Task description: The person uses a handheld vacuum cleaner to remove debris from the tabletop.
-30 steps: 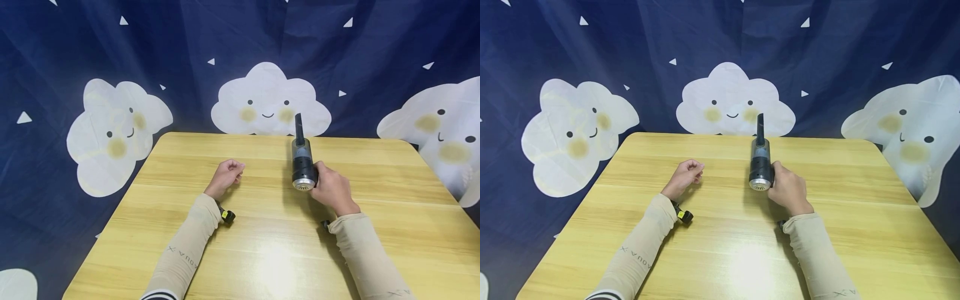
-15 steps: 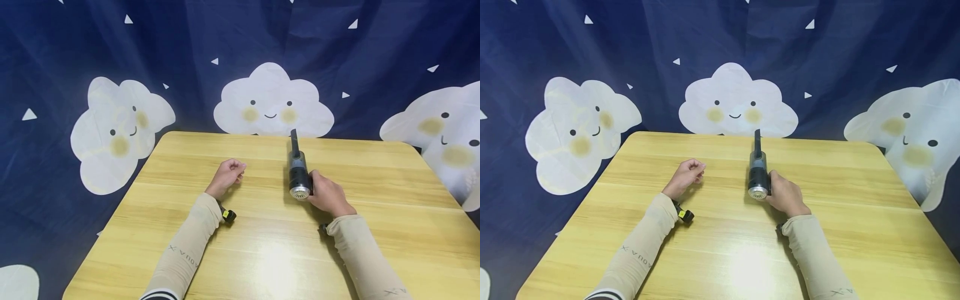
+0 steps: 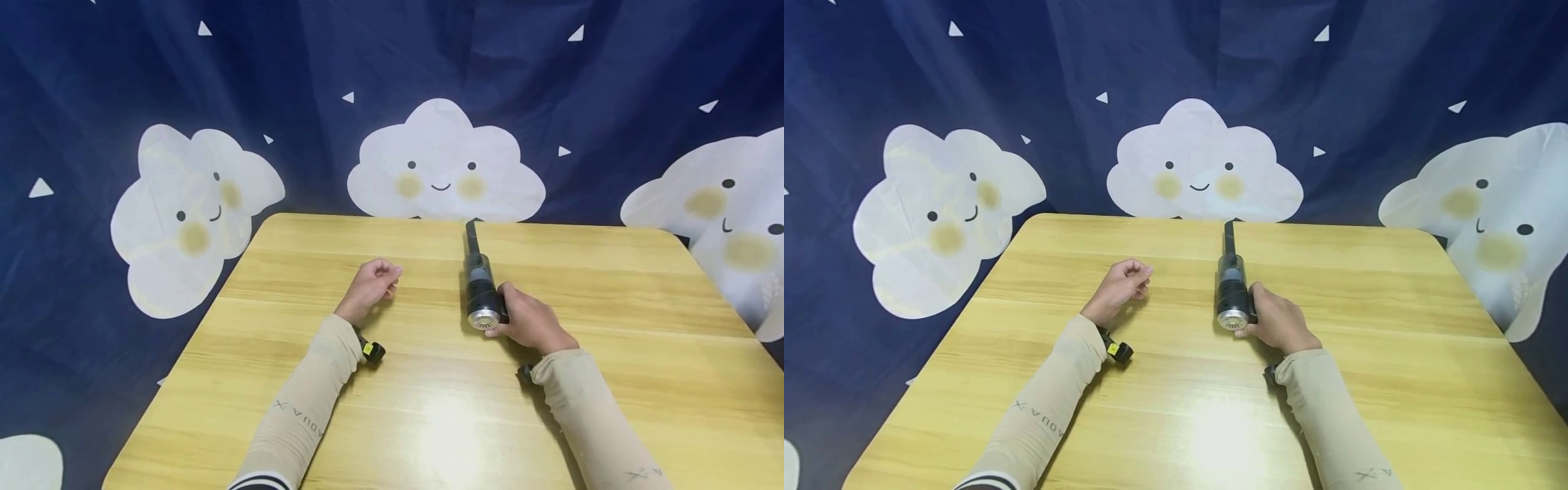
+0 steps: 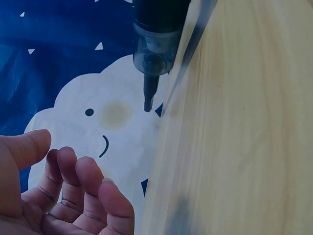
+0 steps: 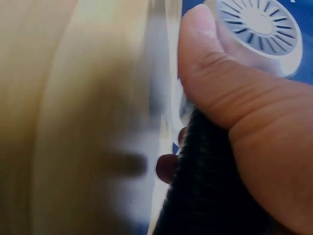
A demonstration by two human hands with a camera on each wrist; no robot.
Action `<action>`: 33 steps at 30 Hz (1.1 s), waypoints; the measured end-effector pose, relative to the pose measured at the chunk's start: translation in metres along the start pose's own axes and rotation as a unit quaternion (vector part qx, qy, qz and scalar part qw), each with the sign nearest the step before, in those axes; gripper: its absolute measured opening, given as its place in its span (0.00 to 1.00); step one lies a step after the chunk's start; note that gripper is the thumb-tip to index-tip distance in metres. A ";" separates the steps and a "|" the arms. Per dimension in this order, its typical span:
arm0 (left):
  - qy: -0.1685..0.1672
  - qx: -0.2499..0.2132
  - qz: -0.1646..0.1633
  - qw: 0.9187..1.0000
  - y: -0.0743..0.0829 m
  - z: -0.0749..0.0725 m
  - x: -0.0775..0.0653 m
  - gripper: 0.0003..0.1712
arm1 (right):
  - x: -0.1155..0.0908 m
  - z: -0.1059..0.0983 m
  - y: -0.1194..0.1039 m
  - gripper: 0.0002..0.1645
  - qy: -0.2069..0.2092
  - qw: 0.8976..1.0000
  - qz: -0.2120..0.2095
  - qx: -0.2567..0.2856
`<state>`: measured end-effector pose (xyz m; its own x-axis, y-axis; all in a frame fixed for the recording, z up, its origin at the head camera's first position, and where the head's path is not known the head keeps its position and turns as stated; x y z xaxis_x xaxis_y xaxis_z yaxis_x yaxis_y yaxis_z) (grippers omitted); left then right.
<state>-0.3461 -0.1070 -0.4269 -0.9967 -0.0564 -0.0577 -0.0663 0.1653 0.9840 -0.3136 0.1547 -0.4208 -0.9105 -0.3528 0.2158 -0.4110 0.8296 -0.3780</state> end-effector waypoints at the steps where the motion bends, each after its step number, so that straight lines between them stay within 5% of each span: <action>1: 0.001 -0.002 -0.001 1.000 -0.001 0.000 0.000 0.19 | 0.000 0.001 0.000 0.45 -0.003 1.000 -0.001 0.003; 15: -0.008 0.018 0.005 1.000 -0.001 0.005 0.000 0.21 | -0.002 0.004 -0.002 0.46 -0.008 1.000 -0.011 -0.011; 33: -0.010 0.012 0.003 1.000 0.000 0.008 -0.004 0.19 | -0.004 0.005 -0.006 0.44 -0.038 0.999 -0.001 0.034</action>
<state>-0.3424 -0.0994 -0.4281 -0.9979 -0.0345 -0.0549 -0.0604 0.1889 0.9801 -0.3081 0.1491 -0.4238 -0.9091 -0.3891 0.1487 -0.4133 0.7981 -0.4385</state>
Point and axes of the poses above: each hand's wrist, its own x-axis towards the middle knuckle, its own z-axis out of the palm, y = z × x, the point moved 10 cm from there along x, towards the middle knuckle, and after that the axes turned 10 degrees about y, right-handed, at the moved point
